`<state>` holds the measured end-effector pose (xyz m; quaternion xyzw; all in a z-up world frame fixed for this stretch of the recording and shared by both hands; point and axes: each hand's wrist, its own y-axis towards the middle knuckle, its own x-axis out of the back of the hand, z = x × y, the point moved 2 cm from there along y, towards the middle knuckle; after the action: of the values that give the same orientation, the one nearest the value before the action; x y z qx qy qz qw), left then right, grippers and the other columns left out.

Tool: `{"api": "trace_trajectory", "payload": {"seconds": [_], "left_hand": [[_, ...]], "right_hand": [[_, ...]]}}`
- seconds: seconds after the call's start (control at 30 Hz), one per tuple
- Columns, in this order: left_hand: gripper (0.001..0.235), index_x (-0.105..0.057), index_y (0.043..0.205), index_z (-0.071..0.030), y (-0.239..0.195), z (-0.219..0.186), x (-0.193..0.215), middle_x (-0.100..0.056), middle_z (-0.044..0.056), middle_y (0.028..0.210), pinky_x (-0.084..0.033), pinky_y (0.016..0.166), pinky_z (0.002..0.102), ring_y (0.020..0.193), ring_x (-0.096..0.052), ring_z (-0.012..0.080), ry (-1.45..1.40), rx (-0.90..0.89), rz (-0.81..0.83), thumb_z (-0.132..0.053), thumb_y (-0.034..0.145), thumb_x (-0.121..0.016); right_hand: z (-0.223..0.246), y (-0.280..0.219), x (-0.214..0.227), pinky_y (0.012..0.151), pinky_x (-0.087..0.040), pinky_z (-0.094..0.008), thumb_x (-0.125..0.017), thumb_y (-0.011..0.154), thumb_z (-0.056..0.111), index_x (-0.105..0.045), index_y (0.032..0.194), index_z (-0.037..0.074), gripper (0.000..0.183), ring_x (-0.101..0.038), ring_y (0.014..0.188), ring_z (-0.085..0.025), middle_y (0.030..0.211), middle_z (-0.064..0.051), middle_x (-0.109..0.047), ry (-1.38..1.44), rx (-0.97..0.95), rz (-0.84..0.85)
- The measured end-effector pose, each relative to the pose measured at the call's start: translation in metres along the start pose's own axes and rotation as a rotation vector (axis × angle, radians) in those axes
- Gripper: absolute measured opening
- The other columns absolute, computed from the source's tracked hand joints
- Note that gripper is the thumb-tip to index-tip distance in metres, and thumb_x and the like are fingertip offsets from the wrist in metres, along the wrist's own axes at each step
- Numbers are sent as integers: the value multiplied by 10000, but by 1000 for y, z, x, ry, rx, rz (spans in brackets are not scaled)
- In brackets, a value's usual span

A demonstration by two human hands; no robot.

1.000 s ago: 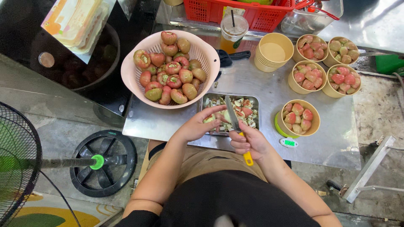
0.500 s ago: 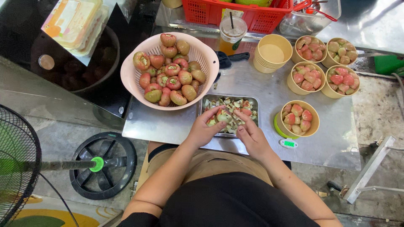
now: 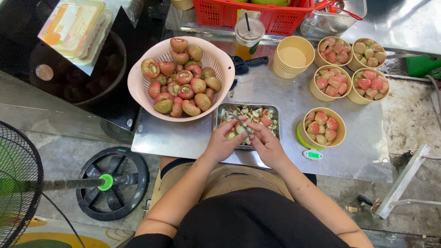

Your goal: The person slices several fruits with a small knife, placing the pieces into a metal tray and then into several paper bowls on a stainless steel table.

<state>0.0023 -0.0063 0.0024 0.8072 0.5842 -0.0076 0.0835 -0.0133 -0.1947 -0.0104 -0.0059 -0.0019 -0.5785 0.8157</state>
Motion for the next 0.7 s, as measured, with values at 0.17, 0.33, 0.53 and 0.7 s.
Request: {"api": "trace_trajectory", "payload": {"seconds": [0.17, 0.33, 0.53, 0.7], "left_hand": [[565, -529, 1470, -13, 2, 12, -1, -656, 118, 1378, -502, 1026, 306, 1192, -610, 146, 60, -22, 16, -117, 959, -745], [564, -464, 1520, -46, 4, 30, 6, -639, 135, 1283, -542, 843, 315, 1027, -629, 173, -421, 165, 15, -53, 995, -673], [500, -480, 1468, -93, 1, 11, 16, -677, 93, 1299, -567, 826, 305, 1051, -684, 178, -655, 299, 14, -93, 983, -602], [443, -570, 1449, -74, 4, 9, 17, -696, 74, 1229, -540, 769, 282, 984, -675, 142, -391, 240, 47, -127, 1012, -620]], "right_hand": [[-11, 2, 1, 682, -453, -228, -522, 1084, 114, -517, 1346, 91, 263, -529, 815, -69, 1032, 13, -632, 221, -23, -59], [19, -3, 3, 454, -326, -234, -431, 1113, 292, -463, 1469, 187, 372, -379, 512, -95, 708, -14, -469, 791, -137, 4], [-16, 20, 39, 466, -336, -227, -410, 1052, 221, -269, 1638, 320, 611, -372, 531, -82, 750, 14, -473, 127, -345, -84], [-15, 12, 43, 825, -497, -353, -464, 1158, 196, -376, 1657, 175, 506, -592, 978, -229, 1166, -144, -613, -491, 114, -112]]}}
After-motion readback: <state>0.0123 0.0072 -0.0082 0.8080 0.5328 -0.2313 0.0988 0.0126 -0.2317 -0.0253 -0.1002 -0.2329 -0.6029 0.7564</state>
